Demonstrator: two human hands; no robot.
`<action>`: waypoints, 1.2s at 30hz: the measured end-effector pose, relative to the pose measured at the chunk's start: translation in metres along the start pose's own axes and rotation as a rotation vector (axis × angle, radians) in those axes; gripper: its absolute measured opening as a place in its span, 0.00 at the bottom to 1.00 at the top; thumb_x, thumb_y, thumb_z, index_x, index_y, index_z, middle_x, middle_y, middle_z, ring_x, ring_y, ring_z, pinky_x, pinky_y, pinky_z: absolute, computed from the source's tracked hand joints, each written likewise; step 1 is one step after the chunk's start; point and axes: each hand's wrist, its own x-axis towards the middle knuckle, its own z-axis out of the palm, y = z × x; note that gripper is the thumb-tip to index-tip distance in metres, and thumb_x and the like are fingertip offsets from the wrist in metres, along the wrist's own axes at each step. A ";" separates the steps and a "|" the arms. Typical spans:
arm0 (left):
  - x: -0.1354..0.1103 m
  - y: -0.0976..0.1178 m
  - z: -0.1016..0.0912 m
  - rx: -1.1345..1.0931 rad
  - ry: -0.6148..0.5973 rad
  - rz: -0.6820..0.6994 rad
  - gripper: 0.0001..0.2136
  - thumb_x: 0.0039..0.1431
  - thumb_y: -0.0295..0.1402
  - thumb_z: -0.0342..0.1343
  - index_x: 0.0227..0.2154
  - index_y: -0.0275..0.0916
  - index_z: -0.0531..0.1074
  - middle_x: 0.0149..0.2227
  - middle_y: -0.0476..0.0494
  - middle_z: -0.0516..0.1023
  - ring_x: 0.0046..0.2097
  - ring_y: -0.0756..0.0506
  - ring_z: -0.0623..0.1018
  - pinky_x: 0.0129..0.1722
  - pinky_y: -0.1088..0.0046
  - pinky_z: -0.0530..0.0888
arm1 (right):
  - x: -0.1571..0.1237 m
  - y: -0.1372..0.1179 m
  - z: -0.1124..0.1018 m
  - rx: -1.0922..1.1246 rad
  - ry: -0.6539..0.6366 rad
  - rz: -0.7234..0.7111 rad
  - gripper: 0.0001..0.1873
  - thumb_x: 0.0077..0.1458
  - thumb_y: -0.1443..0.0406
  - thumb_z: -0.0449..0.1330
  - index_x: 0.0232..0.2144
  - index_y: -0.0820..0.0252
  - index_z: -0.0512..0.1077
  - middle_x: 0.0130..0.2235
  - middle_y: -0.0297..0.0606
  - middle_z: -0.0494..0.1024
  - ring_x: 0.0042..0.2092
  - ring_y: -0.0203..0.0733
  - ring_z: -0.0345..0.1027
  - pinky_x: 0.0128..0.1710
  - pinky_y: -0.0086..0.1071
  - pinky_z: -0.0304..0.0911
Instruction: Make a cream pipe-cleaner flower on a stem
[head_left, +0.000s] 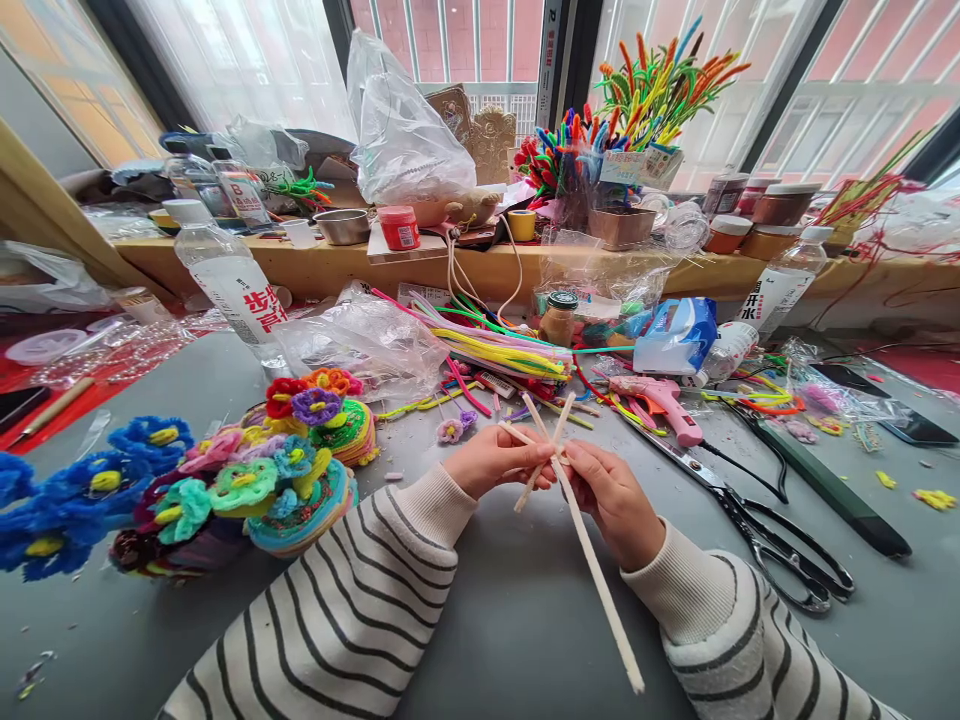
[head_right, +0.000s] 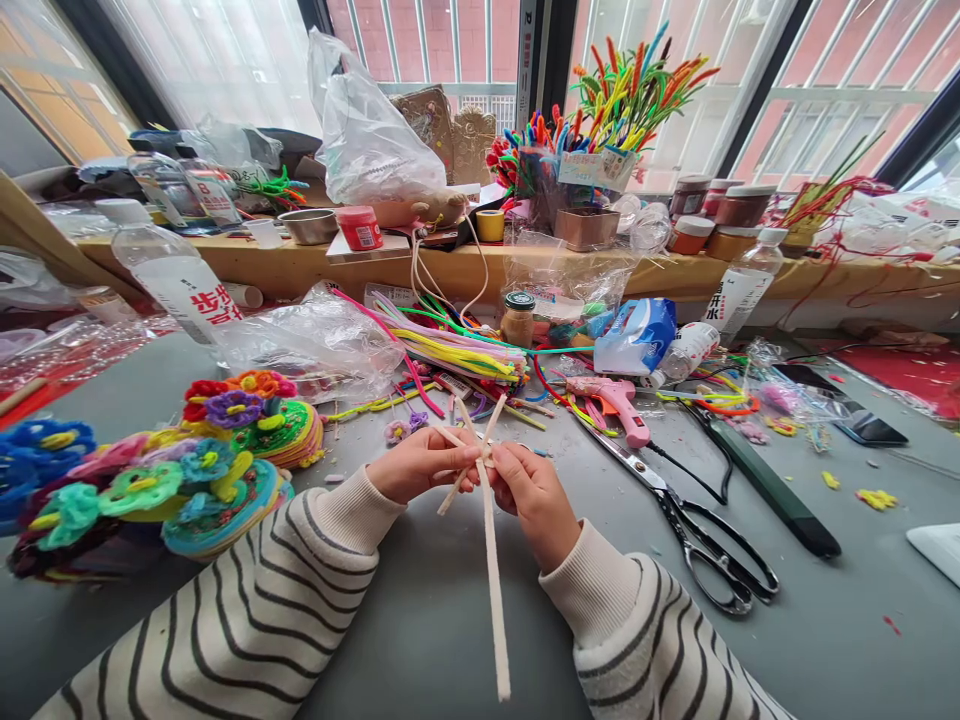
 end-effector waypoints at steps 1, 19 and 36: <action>0.000 0.000 0.000 0.004 -0.010 0.004 0.09 0.39 0.33 0.57 0.21 0.31 0.68 0.19 0.49 0.72 0.21 0.55 0.71 0.25 0.80 0.67 | 0.000 0.000 0.000 0.015 -0.008 0.004 0.13 0.48 0.58 0.49 0.20 0.62 0.60 0.17 0.27 0.53 0.18 0.28 0.42 0.17 0.25 0.39; -0.001 0.002 0.001 0.017 -0.026 -0.017 0.09 0.39 0.34 0.57 0.20 0.32 0.67 0.16 0.50 0.70 0.19 0.55 0.69 0.22 0.80 0.65 | 0.003 -0.010 -0.004 0.285 -0.167 0.133 0.10 0.45 0.61 0.55 0.22 0.64 0.66 0.20 0.30 0.56 0.22 0.28 0.48 0.20 0.24 0.46; -0.005 0.010 0.000 0.224 -0.084 0.100 0.10 0.40 0.35 0.56 0.20 0.31 0.67 0.18 0.48 0.71 0.21 0.53 0.71 0.22 0.78 0.68 | -0.001 -0.012 -0.001 0.645 -0.317 0.420 0.06 0.44 0.66 0.56 0.21 0.66 0.66 0.20 0.29 0.52 0.21 0.25 0.46 0.14 0.16 0.42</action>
